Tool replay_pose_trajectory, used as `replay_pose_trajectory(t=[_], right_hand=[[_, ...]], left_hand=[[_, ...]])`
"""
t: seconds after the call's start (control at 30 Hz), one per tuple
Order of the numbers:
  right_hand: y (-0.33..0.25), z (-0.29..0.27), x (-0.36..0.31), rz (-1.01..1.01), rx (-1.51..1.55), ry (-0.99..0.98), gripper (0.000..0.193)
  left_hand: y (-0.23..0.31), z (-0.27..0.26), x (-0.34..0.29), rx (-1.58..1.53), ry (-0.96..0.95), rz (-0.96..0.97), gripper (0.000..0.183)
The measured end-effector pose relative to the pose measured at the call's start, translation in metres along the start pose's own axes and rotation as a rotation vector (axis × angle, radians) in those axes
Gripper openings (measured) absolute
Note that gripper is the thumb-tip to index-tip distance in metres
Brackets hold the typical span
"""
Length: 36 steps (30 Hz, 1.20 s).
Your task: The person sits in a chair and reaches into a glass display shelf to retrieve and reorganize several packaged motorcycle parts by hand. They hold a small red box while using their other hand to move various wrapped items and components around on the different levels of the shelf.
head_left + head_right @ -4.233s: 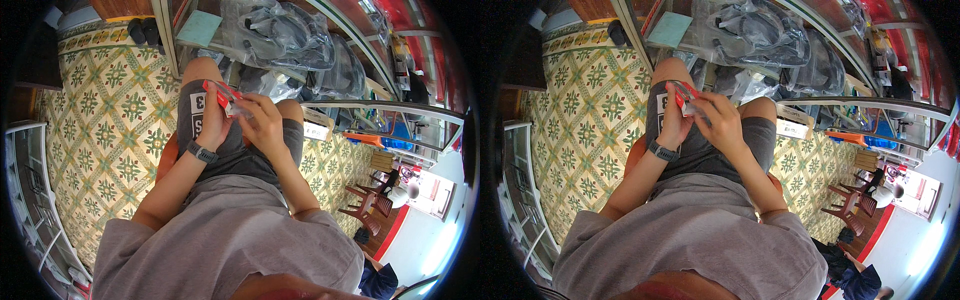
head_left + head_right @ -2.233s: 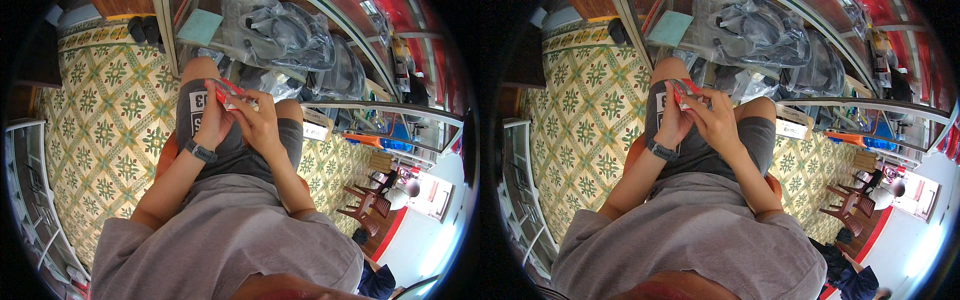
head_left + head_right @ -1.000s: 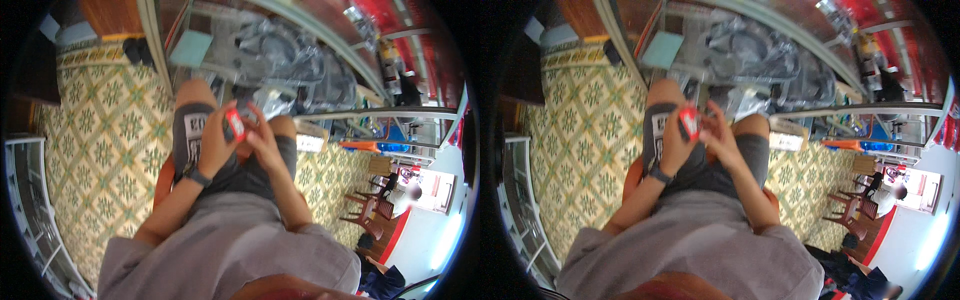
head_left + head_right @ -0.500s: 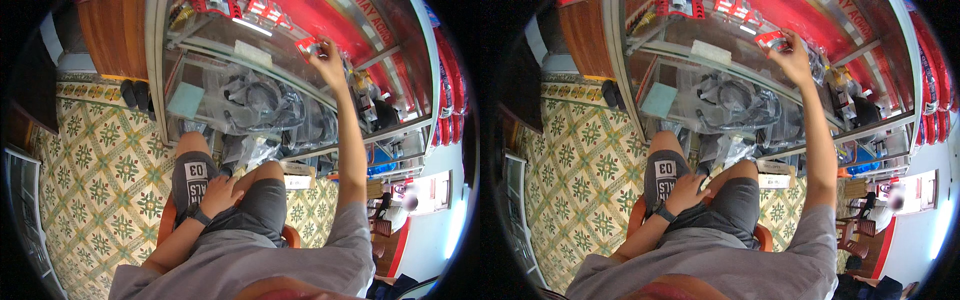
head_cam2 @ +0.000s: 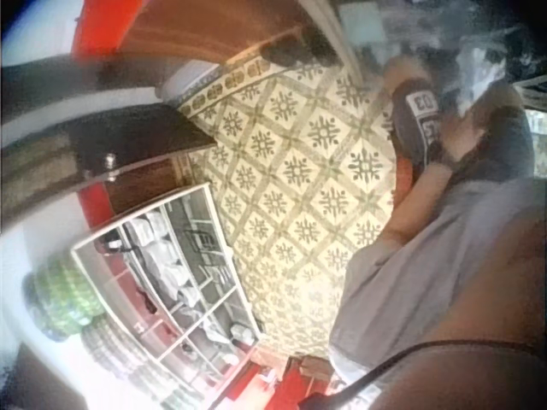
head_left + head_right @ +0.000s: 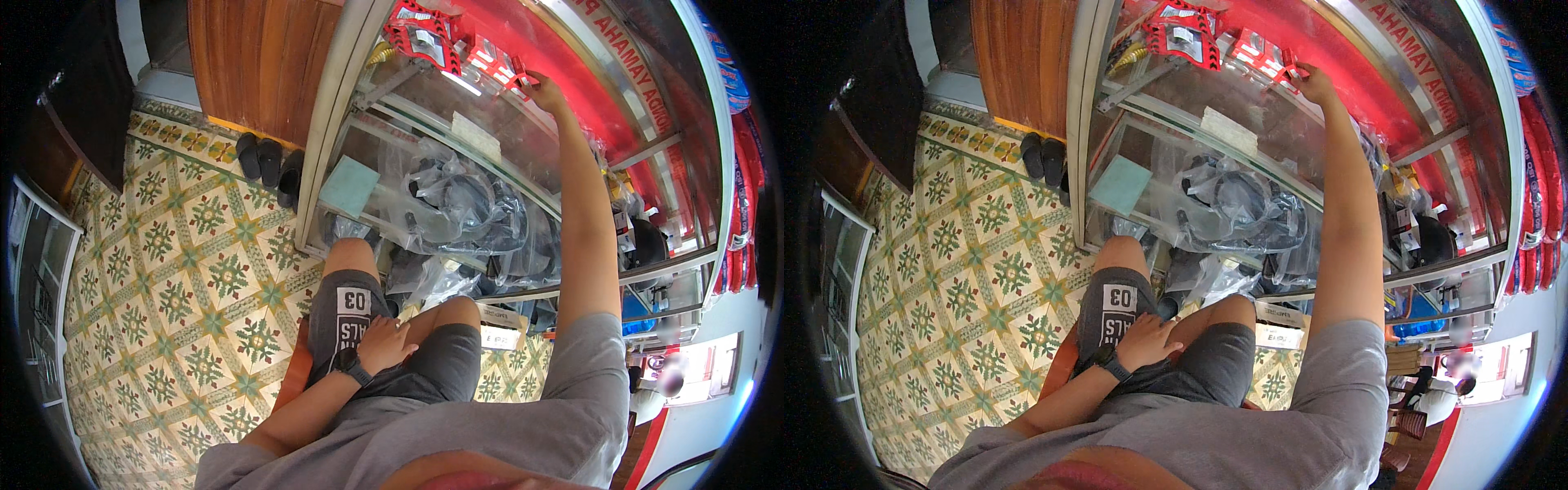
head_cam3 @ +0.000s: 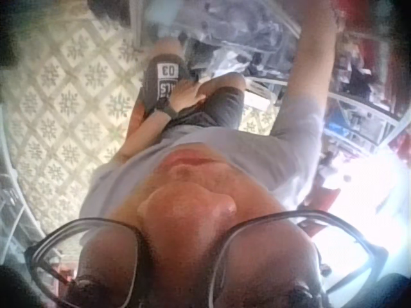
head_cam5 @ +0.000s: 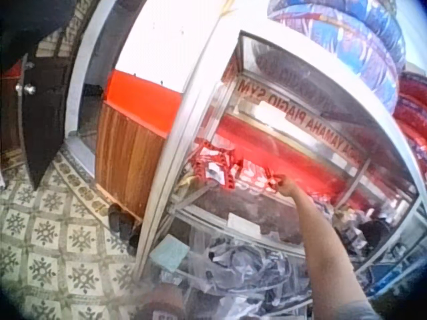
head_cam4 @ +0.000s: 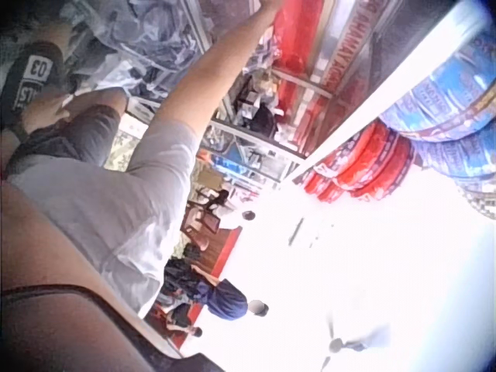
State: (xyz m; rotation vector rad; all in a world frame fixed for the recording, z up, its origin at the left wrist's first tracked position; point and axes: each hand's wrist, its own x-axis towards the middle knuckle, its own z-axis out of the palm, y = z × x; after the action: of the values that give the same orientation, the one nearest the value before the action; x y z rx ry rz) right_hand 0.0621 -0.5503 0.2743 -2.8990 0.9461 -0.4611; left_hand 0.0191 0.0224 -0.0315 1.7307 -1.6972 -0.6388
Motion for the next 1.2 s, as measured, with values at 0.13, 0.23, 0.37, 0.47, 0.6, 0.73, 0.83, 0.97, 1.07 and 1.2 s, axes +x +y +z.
replay_pose_trajectory(t=[0.13, 0.23, 0.37, 0.47, 0.6, 0.73, 0.83, 0.97, 1.07, 1.2], right_hand=[[-0.06, 0.008, -0.013, -0.288, -0.34, 0.234, 0.046], [-0.056, 0.003, -0.014, -0.306, -0.34, 0.213, 0.035], [-0.051, 0.015, -0.021, -0.191, -0.387, 0.14, 0.042], [-0.034, 0.015, -0.028, -0.147, -0.206, 0.211, 0.054], [-0.061, 0.011, -0.05, -0.074, -0.03, 0.351, 0.063], [-0.176, -0.005, -0.164, -0.315, 0.438, 0.545, 0.055], [-0.221, 0.011, -0.317, -0.518, 0.236, 0.438, 0.034], [-0.2, 0.096, -0.469, -0.486, 0.415, -0.253, 0.048], [-0.122, 0.125, -0.555, -0.183, 0.25, -0.457, 0.058], [0.019, 0.188, -0.662, 0.802, 0.158, -0.316, 0.065]], left_hand=[[-0.002, -0.001, -0.003, 0.033, 0.025, -0.019, 0.056], [-0.001, 0.001, -0.002, 0.029, 0.019, 0.011, 0.055], [-0.004, 0.006, 0.0, 0.023, 0.019, 0.021, 0.054], [-0.002, 0.002, 0.004, 0.006, -0.025, 0.034, 0.053], [0.001, -0.009, 0.004, -0.011, -0.092, -0.026, 0.052], [-0.004, -0.012, 0.001, 0.057, -0.114, -0.088, 0.053], [0.005, -0.008, 0.0, 0.112, -0.133, -0.013, 0.054], [0.006, -0.007, -0.011, 0.225, -0.182, 0.047, 0.054], [0.004, -0.014, -0.013, 0.259, -0.248, 0.024, 0.052], [0.0, -0.007, -0.01, 0.368, -0.226, 0.106, 0.045]])
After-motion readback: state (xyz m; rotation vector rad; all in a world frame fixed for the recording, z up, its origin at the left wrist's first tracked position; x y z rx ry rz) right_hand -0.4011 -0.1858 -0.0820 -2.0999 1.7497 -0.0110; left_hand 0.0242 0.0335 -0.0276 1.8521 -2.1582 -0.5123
